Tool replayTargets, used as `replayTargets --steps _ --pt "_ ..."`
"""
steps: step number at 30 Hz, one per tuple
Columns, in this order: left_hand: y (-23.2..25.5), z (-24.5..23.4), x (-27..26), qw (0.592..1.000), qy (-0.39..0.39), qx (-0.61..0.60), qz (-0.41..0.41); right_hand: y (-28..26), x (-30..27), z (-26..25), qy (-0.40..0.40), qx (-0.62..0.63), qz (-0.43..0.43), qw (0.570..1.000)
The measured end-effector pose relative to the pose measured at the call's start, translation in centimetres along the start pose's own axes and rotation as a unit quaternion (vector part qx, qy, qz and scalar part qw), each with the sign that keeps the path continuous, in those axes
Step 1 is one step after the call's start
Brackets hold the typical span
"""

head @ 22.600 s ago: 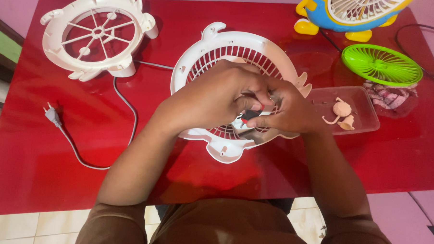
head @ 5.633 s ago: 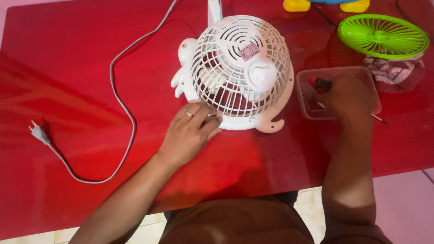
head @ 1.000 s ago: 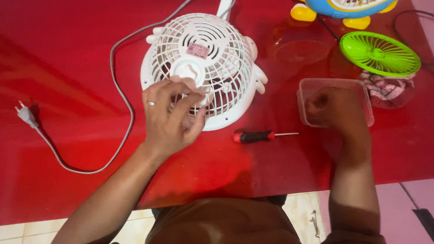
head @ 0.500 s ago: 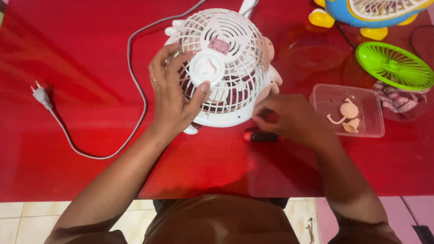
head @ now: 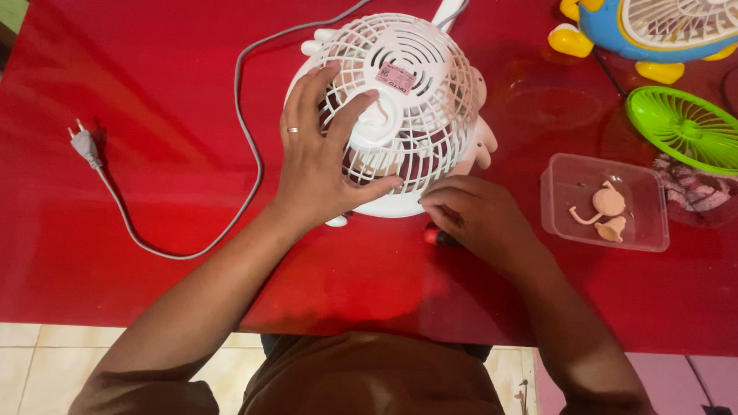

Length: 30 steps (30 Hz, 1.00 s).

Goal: The person reassembles a small white electric fan on a red table. They place the fan blades into the housing, attach the front grille, and then use a screwdriver to tighten multiple screws around the base and grille to secure the assembly.

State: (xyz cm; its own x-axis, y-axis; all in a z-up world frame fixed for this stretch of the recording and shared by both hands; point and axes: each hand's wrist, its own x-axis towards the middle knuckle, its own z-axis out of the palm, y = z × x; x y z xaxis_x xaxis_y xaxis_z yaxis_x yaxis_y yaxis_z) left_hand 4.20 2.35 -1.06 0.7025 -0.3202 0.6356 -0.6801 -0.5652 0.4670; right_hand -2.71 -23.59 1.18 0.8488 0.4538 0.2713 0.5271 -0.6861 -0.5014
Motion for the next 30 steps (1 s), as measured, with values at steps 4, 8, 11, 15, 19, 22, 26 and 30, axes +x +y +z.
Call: replayTargets --steps 4,8,11,15,19,22,26,30 --pt "0.0 0.2 -0.1 1.0 -0.009 -0.001 -0.001 0.0 -0.1 0.4 0.023 0.002 -0.013 1.0" --pt "-0.2 0.3 -0.1 1.0 -0.01 0.003 0.003 -0.2 0.4 0.4 0.017 0.003 -0.015 1.0" --pt "-0.3 0.4 -0.2 1.0 -0.01 0.004 0.002 -0.4 0.4 0.2 0.019 0.006 -0.015 1.0" --pt "-0.2 0.4 -0.1 1.0 -0.014 0.011 0.003 -0.5 0.4 0.2 0.045 0.008 -0.056 0.997" --pt "0.5 0.1 0.0 1.0 0.002 0.023 -0.001 -0.4 0.1 -0.3 0.036 -0.019 -0.033 0.999" --pt "2.0 0.2 -0.1 0.997 -0.009 0.067 -0.038 0.8 -0.5 -2.8 0.033 -0.048 -0.023 0.998" --pt "3.4 0.4 -0.3 0.995 -0.011 0.08 -0.058 4.4 -2.8 -9.5 0.129 -0.154 0.162 0.966" --pt "4.3 0.2 -0.6 0.994 -0.005 0.089 -0.06 7.4 -5.6 -11.9 0.004 -0.105 0.459 0.882"
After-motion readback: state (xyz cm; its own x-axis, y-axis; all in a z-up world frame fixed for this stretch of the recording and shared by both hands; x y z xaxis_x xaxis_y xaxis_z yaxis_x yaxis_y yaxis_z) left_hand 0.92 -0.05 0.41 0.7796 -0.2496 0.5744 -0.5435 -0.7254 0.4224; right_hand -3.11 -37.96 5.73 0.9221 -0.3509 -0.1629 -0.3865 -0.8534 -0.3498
